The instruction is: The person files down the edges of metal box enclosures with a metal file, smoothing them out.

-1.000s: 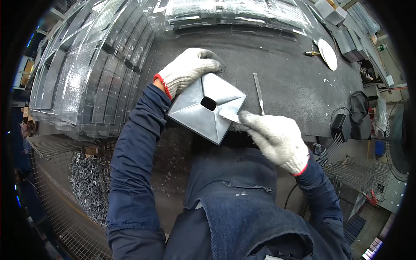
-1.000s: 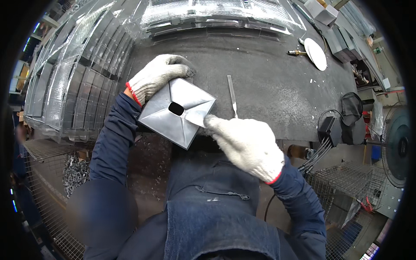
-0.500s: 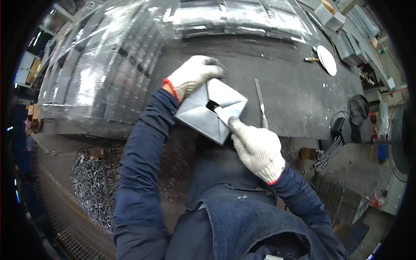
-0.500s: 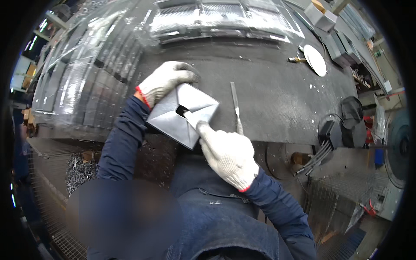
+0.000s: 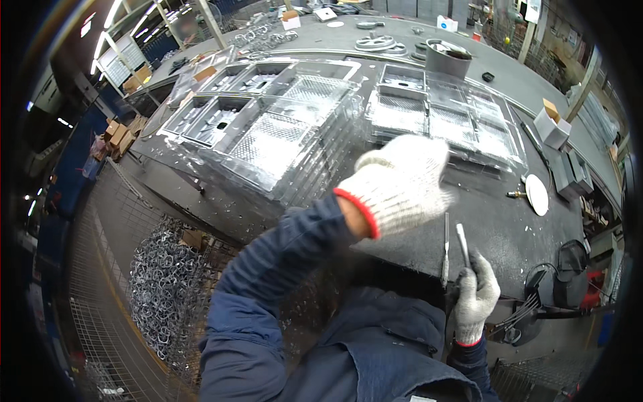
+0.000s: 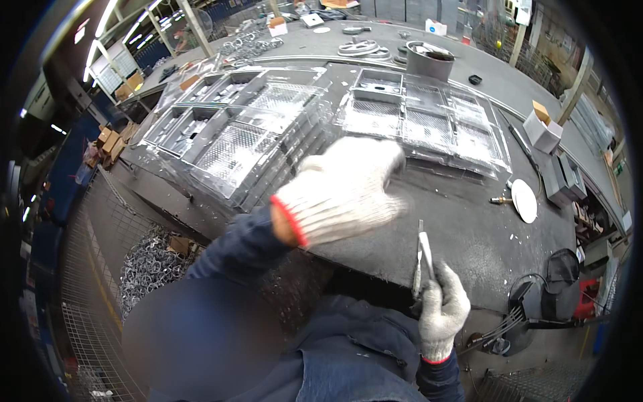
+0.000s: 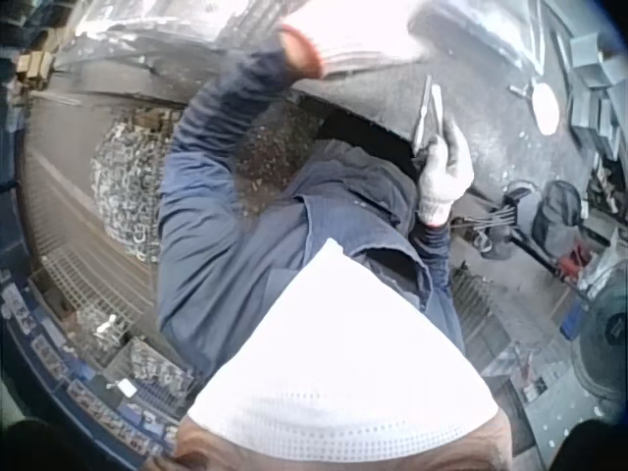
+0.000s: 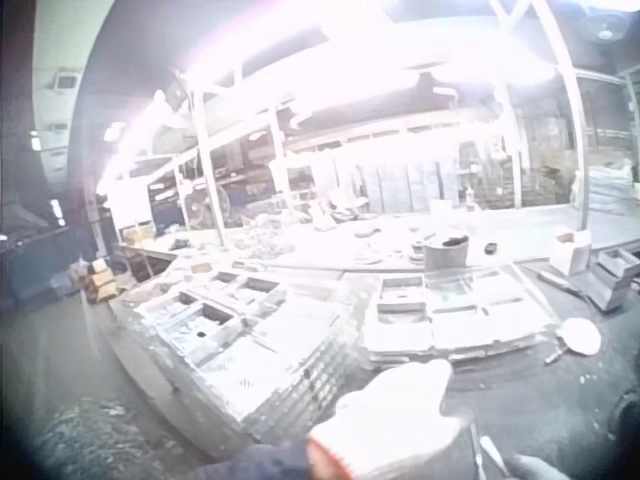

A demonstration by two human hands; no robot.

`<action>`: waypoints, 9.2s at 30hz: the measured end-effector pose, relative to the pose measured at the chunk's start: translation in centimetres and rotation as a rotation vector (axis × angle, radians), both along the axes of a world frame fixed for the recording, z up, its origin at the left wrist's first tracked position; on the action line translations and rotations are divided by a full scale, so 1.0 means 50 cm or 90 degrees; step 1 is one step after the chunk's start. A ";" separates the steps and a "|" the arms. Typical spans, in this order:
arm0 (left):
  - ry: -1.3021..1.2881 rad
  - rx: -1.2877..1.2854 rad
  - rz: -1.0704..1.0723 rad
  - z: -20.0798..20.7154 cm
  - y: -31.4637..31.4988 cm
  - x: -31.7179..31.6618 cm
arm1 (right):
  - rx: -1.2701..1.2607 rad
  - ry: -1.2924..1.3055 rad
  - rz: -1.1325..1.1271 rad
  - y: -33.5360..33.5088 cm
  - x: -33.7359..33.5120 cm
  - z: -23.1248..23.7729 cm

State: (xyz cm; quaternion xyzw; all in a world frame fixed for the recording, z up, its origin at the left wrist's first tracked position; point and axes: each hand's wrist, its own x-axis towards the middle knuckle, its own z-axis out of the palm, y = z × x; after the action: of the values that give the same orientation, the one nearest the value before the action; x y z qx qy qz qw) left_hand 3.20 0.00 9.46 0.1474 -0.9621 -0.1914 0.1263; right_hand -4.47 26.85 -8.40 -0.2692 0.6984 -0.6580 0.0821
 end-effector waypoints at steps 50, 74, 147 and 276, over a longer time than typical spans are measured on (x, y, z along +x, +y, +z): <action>0.044 -0.243 -0.048 0.030 -0.451 0.135 | 0.081 -0.005 0.094 -0.007 0.008 0.001; -0.222 -0.348 0.022 0.061 -0.369 -0.481 | 0.057 0.279 -0.039 -0.030 -0.093 0.010; 0.214 0.623 0.195 -0.260 -0.038 0.047 | 0.391 0.276 0.011 0.007 -0.046 -0.021; 0.006 0.048 -0.188 -0.205 -0.009 -0.185 | 0.314 0.364 0.088 -0.107 -0.071 -0.010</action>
State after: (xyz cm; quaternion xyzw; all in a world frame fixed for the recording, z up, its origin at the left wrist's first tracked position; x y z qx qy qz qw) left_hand -6.06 -0.46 -0.82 0.0078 -0.9649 -0.2447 0.0955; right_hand -8.01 21.49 -8.89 -0.4606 0.8106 -0.3614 -0.0092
